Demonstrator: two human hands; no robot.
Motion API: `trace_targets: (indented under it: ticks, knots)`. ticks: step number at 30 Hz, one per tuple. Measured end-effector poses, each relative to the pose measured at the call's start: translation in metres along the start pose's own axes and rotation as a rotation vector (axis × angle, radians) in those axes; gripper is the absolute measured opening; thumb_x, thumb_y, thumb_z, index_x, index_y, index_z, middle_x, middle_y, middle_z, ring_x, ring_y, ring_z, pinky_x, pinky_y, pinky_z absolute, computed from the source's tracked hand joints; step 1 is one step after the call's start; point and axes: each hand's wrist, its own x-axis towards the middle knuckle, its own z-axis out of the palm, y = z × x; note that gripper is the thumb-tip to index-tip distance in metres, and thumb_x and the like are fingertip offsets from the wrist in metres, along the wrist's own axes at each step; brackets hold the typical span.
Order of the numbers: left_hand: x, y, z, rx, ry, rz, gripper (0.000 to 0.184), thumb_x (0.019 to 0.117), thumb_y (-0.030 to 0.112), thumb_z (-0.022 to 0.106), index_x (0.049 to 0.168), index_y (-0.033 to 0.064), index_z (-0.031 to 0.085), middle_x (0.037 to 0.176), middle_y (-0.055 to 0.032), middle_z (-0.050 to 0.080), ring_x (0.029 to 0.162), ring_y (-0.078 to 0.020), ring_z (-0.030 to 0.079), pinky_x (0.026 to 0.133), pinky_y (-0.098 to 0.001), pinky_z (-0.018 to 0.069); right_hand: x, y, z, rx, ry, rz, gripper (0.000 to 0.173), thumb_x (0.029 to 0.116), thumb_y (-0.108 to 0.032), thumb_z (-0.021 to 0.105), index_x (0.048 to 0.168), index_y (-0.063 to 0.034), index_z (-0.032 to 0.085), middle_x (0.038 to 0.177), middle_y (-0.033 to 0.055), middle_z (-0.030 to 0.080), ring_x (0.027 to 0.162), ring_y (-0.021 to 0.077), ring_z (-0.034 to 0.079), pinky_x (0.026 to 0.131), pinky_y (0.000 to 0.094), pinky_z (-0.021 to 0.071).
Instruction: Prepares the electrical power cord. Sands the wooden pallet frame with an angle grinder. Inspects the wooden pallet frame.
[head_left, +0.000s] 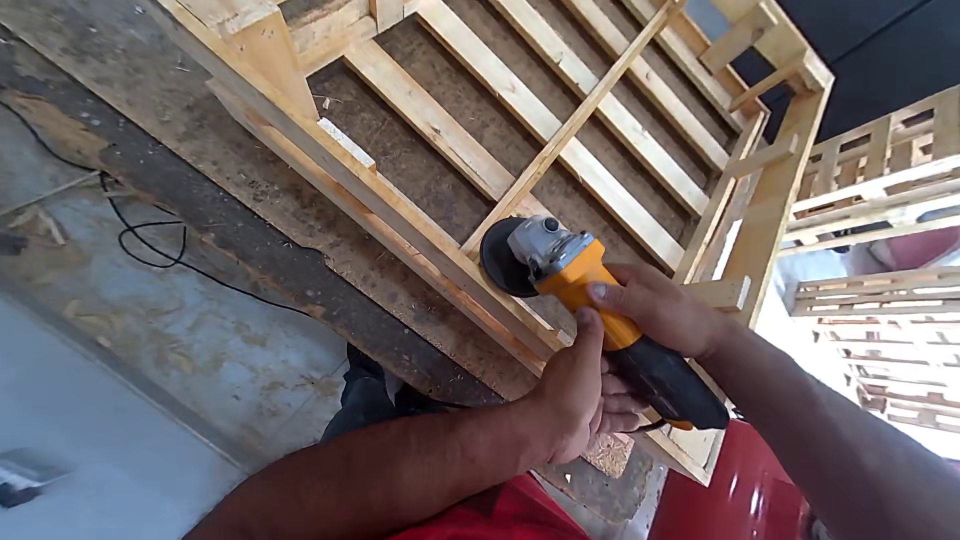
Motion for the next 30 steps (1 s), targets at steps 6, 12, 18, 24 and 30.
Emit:
trace_targets:
  ticks: [6, 12, 18, 24, 30]
  knots:
    - [-0.015, -0.008, -0.007, 0.021, -0.001, -0.024, 0.090, 0.1022, 0.071, 0.011, 0.135, -0.0013, 0.055, 0.120, -0.0180, 0.070, 0.108, -0.0273, 0.070, 0.095, -0.0438, 0.0574, -0.007, 0.002, 0.018, 0.051, -0.042, -0.040, 0.049, 0.0949, -0.057, 0.059, 0.108, -0.0108, 0.071, 0.085, 0.0084, 0.074, 0.071, 0.0184, 0.072, 0.062, 0.0352, 0.0620]
    - [-0.023, -0.014, -0.012, 0.081, -0.050, -0.064, 0.090, 0.1030, 0.069, 0.009, 0.137, -0.0009, 0.054, 0.125, -0.0178, 0.069, 0.114, -0.0282, 0.069, 0.097, -0.0460, 0.0563, -0.013, 0.012, 0.021, 0.112, -0.086, -0.064, 0.054, 0.0940, -0.062, 0.060, 0.109, -0.0106, 0.070, 0.084, 0.0083, 0.073, 0.071, 0.0178, 0.071, 0.063, 0.0347, 0.0613]
    - [-0.018, -0.003, -0.015, 0.050, 0.000, -0.069, 0.088, 0.1025, 0.071, 0.014, 0.132, -0.0005, 0.057, 0.117, -0.0169, 0.071, 0.106, -0.0267, 0.071, 0.093, -0.0433, 0.0589, -0.008, 0.010, 0.025, 0.159, -0.010, -0.042, 0.053, 0.0942, -0.059, 0.060, 0.110, -0.0094, 0.069, 0.084, 0.0100, 0.073, 0.071, 0.0188, 0.072, 0.062, 0.0352, 0.0624]
    - [-0.019, 0.000, -0.015, 0.050, 0.009, -0.078, 0.087, 0.1035, 0.069, 0.015, 0.132, -0.0013, 0.057, 0.118, -0.0173, 0.071, 0.107, -0.0269, 0.071, 0.093, -0.0434, 0.0588, -0.004, 0.011, 0.023, 0.175, -0.037, -0.042, 0.053, 0.0941, -0.059, 0.060, 0.111, -0.0094, 0.069, 0.085, 0.0094, 0.073, 0.072, 0.0177, 0.072, 0.063, 0.0345, 0.0621]
    - [-0.021, 0.001, -0.013, 0.099, -0.028, -0.096, 0.089, 0.1029, 0.070, 0.013, 0.135, -0.0011, 0.055, 0.122, -0.0174, 0.070, 0.111, -0.0281, 0.071, 0.095, -0.0452, 0.0582, -0.004, 0.012, 0.017, 0.186, -0.088, -0.038, 0.057, 0.0934, -0.064, 0.059, 0.110, -0.0106, 0.070, 0.085, 0.0090, 0.073, 0.073, 0.0170, 0.072, 0.064, 0.0336, 0.0617]
